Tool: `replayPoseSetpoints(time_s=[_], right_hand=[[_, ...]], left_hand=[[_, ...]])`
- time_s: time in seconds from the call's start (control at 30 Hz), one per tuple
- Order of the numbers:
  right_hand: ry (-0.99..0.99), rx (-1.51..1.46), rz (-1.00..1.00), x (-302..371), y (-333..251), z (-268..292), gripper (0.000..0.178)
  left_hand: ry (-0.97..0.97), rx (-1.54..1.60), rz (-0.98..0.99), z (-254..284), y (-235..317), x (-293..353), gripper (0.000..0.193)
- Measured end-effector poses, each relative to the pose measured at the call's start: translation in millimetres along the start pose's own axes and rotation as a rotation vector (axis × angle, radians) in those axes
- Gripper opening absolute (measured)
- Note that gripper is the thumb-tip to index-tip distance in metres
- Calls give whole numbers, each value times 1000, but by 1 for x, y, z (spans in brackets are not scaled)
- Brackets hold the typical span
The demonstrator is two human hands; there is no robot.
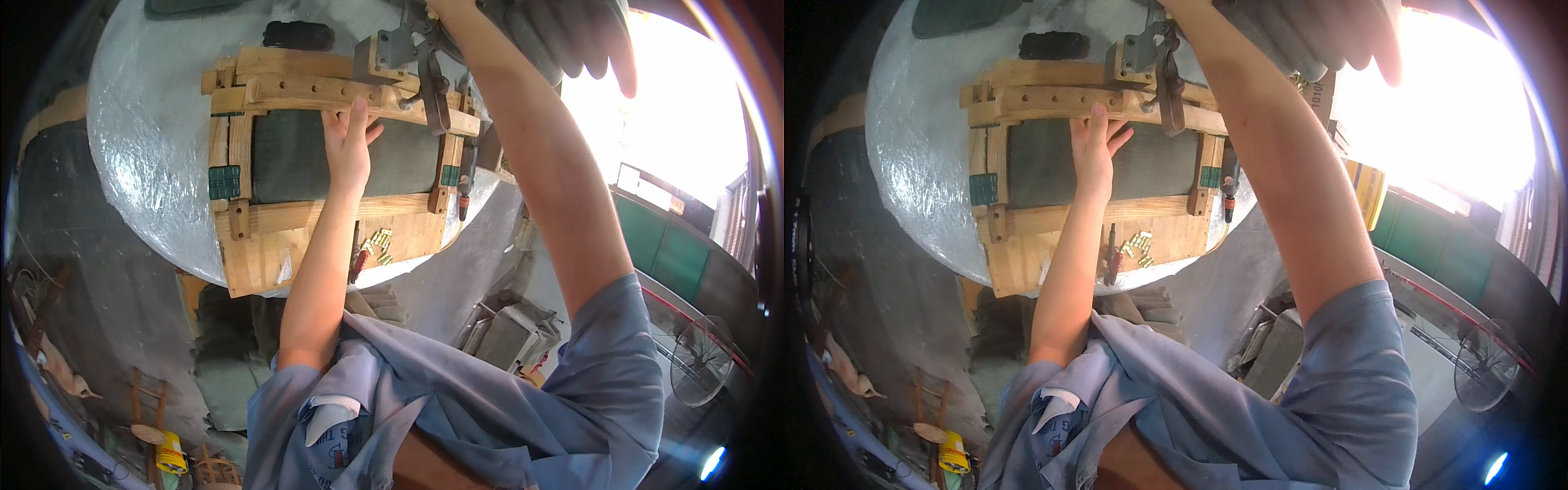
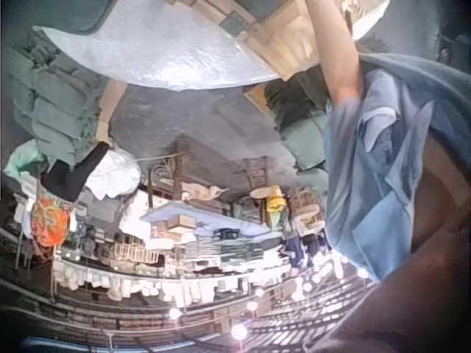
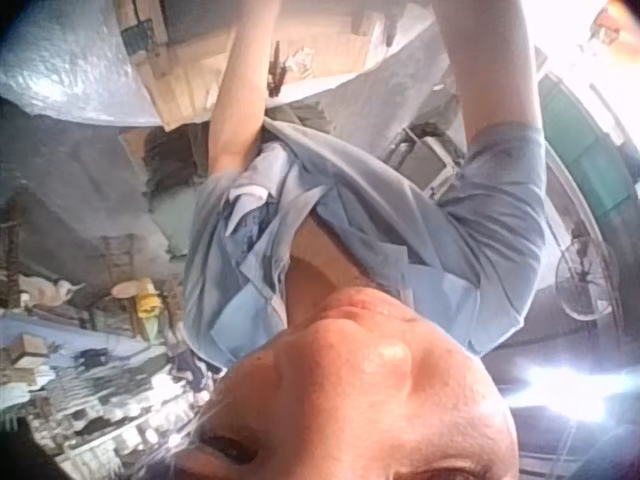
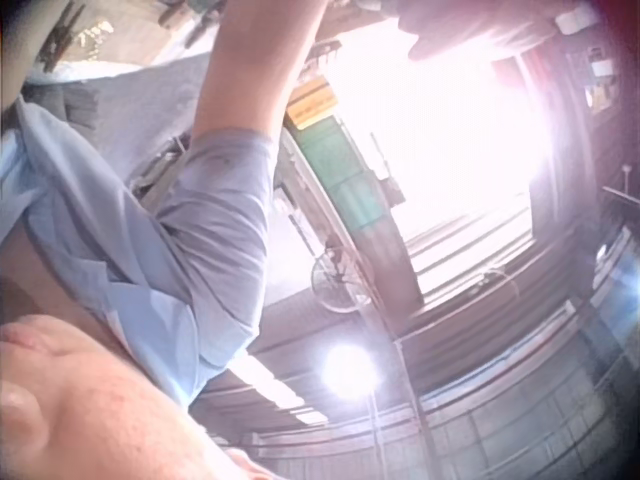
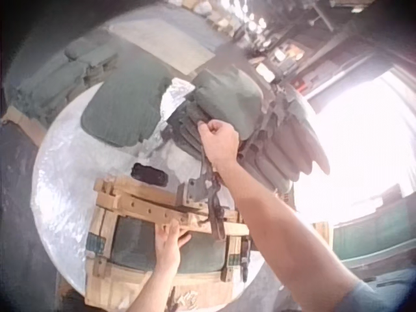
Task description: The person places green fabric cushions into a wooden jig and secures them using a pneumatic drill and fasteners. They repeat this process for multiple cushions, stacking the finished units nearby.
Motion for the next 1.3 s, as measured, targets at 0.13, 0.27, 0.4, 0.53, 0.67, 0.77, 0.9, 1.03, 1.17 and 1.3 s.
replayPoseSetpoints(time_s=[0.13,0.27,0.4,0.53,0.67,0.77,0.9,1.03,1.17,1.3], right_hand=[[-34,-18,-26,2,-1,1,38],[-24,-111,-72,4,-2,1,30],[-38,-434,-146,0,21,-9,20],[85,-479,66,2,25,-14,25],[-131,-753,-108,17,65,-12,21],[-95,-953,-328,47,46,-2,11],[-216,-886,-794,52,80,-17,20],[-603,-848,-953,37,58,-33,70],[-648,-703,-1126,31,71,-34,106],[-536,-710,-1129,30,68,-41,89]], left_hand=[[25,-2,2,0,1,0,80],[6,5,-17,0,-1,-2,82],[13,-6,-39,-2,-6,-4,83],[47,-29,-33,0,-6,-8,82],[49,-33,-45,-1,-7,-6,77],[49,-26,-66,3,-8,-10,73],[27,-32,-45,-1,-11,-5,72],[56,-42,-31,1,-8,-5,75],[60,-29,-24,-4,-3,1,70],[64,-35,-17,-3,-3,-2,72]])
Point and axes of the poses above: each hand's wrist, its own x-axis away from the middle knuckle, its own z-axis out of the back of the hand, y = z × x, the point moved 7 cm from there along -x, towards the middle knuckle, and after that the axes turned 4 degrees about -z, right-handed, at the moved point
